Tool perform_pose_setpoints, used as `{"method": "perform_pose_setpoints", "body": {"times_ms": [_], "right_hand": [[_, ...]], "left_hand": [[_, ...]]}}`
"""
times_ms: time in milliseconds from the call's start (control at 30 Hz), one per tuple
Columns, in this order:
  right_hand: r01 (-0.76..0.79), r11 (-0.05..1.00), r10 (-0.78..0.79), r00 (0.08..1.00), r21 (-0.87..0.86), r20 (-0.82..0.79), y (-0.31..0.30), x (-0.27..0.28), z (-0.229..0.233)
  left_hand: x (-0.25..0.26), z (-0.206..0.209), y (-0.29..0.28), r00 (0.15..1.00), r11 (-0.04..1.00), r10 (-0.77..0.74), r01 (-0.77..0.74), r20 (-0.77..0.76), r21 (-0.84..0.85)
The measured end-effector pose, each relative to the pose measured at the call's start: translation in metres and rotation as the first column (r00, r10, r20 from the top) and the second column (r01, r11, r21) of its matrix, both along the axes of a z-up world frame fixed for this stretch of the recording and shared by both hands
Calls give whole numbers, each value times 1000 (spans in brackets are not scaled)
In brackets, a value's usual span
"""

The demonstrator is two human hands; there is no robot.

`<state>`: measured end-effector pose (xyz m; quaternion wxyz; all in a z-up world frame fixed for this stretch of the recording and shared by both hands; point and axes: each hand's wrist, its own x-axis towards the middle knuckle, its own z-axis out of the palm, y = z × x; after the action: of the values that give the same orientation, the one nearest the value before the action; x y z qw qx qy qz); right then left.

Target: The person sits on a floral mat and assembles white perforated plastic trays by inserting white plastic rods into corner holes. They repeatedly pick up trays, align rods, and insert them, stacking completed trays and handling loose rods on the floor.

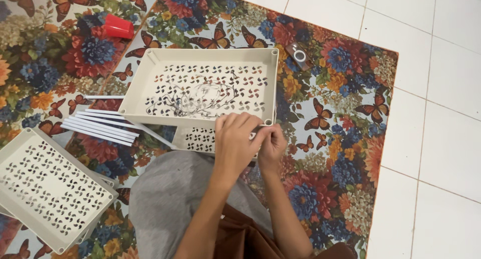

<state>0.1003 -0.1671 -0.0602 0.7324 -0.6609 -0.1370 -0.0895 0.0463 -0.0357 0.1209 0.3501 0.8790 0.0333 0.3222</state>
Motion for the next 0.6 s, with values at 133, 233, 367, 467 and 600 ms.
{"method": "perform_pose_setpoints", "body": {"times_ms": [133, 233, 367, 467, 600], "right_hand": [[129, 987, -133, 990, -92, -37, 12, -10, 4], [222, 933, -197, 974, -282, 116, 8, -20, -19], [87, 927, -68, 996, -364, 64, -8, -29, -52], [-241, 964, 255, 957, 110, -139, -19, -29, -55], [-356, 879, 462, 800, 317, -384, -18, -12, -7]], "left_hand": [[-5, 5, 5, 999, 997, 35, -36, -7, -63], [-2, -2, 7, 997, 991, 65, -68, -30, -119], [-6, -12, 20, 998, 993, 61, -58, 31, -100], [-22, -20, 27, 991, 971, -127, 134, 47, -196], [-35, -25, 38, 994, 991, -95, 100, 62, -86]]}}
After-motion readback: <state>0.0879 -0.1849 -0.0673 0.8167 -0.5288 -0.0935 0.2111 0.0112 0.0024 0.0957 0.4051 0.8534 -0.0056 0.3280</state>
